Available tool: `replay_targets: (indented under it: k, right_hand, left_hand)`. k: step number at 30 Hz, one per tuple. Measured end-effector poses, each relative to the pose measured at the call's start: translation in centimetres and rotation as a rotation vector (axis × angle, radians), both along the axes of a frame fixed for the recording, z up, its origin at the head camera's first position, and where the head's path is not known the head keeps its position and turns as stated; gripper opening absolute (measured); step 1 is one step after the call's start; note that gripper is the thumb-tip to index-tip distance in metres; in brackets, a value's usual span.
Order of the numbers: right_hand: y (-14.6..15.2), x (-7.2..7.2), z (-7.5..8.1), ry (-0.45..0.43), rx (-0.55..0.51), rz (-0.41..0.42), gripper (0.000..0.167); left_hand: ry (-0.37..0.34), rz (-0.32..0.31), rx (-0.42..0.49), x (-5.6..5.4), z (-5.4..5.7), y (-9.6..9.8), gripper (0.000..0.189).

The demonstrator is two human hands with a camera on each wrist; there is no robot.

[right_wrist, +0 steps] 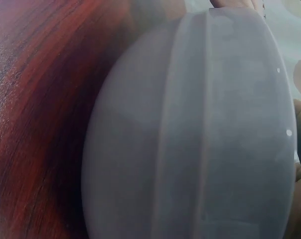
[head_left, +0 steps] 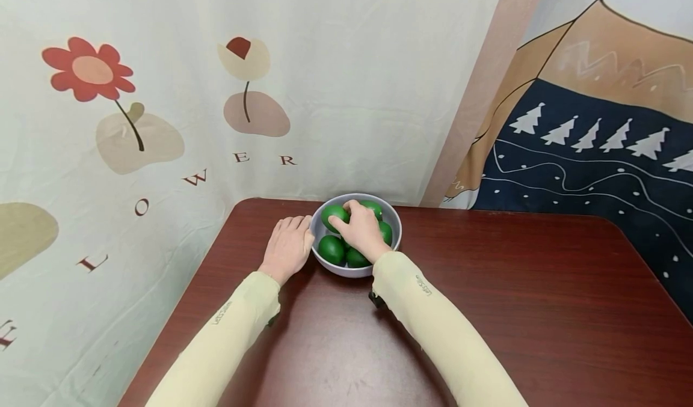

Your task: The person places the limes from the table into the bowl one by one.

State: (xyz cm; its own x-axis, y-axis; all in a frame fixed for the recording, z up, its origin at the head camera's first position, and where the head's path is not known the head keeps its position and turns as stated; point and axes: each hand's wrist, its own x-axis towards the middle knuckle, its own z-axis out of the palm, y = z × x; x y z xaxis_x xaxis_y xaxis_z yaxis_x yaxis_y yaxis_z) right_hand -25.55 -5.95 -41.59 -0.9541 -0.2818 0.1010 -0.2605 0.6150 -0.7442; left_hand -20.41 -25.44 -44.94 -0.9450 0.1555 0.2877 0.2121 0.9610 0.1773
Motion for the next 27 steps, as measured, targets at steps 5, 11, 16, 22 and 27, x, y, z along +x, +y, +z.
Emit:
replay_targets:
  k: [5,11,16,22,27]
  right_hand:
    - [-0.5,-0.2,-0.2,0.008,0.015,-0.003,0.048]
    - [-1.0,-0.4,-0.6,0.033,0.032,0.003,0.05]
    - [-1.4,-0.4,-0.6,0.043,0.081,-0.006,0.049]
    - [-1.9,-0.3,-0.4,0.062,0.162,-0.014,0.048]
    - [-1.9,-0.2,-0.2,0.048,0.182,-0.011,0.05]
  left_hand:
    - [-0.002,0.004,-0.009,0.0,-0.2,-0.1,0.043]
    - [-0.039,0.016,-0.008,-0.1,-0.1,-0.2,0.047]
    - [-0.055,0.014,0.0,-0.1,0.0,-0.1,0.047]
    - [-0.053,0.015,-0.008,-0.1,0.0,0.0,0.049]
    - [-0.043,0.014,-0.008,-0.1,-0.1,-0.2,0.049]
